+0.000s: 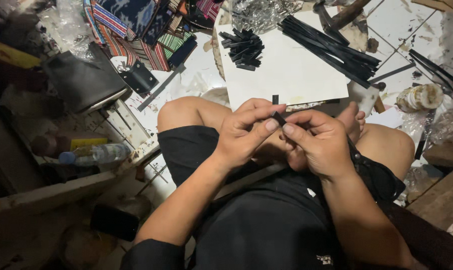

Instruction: The person sits cross-legged on the floor and repeatedly cuts long black strips into smaller pieces using scissors. The cut pieces are placed on a white board on the floor.

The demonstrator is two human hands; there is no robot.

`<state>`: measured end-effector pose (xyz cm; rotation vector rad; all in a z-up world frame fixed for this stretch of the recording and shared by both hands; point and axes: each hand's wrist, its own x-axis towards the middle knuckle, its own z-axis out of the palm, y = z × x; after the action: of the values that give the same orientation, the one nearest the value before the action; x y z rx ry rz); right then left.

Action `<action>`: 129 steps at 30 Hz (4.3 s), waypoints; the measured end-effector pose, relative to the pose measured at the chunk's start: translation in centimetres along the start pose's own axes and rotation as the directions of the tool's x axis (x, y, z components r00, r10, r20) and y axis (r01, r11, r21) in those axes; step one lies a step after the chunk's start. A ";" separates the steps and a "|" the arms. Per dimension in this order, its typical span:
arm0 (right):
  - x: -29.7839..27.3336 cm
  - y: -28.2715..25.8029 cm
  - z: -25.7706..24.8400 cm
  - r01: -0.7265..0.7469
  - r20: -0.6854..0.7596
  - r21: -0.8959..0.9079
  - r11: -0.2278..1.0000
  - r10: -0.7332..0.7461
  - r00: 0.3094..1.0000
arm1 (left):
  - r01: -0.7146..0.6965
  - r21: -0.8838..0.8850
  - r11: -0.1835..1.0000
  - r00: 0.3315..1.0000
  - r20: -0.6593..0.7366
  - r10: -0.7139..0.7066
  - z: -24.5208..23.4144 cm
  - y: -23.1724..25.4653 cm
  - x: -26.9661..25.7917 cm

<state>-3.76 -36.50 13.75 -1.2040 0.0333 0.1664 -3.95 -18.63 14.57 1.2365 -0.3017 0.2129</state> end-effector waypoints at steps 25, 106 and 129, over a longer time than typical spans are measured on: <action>1.3 -2.7 0.6 0.238 -0.076 0.045 0.970 -0.234 0.969 | 0.034 0.185 0.982 0.991 0.122 -0.057 -0.9 1.2 0.0; -0.5 -1.3 -1.2 -0.019 0.109 -0.267 0.963 0.050 0.993 | 0.113 0.187 0.976 0.991 -0.098 -0.096 -0.4 0.9 -0.8; 0.1 -2.7 0.0 0.048 0.140 -0.302 0.952 -0.006 0.990 | 0.104 0.093 0.990 0.986 -0.138 -0.091 -0.8 -0.3 -0.9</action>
<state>-3.24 -37.40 16.26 -1.4983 -0.1343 0.2360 -4.59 -17.95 13.77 1.3260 -0.1157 0.2273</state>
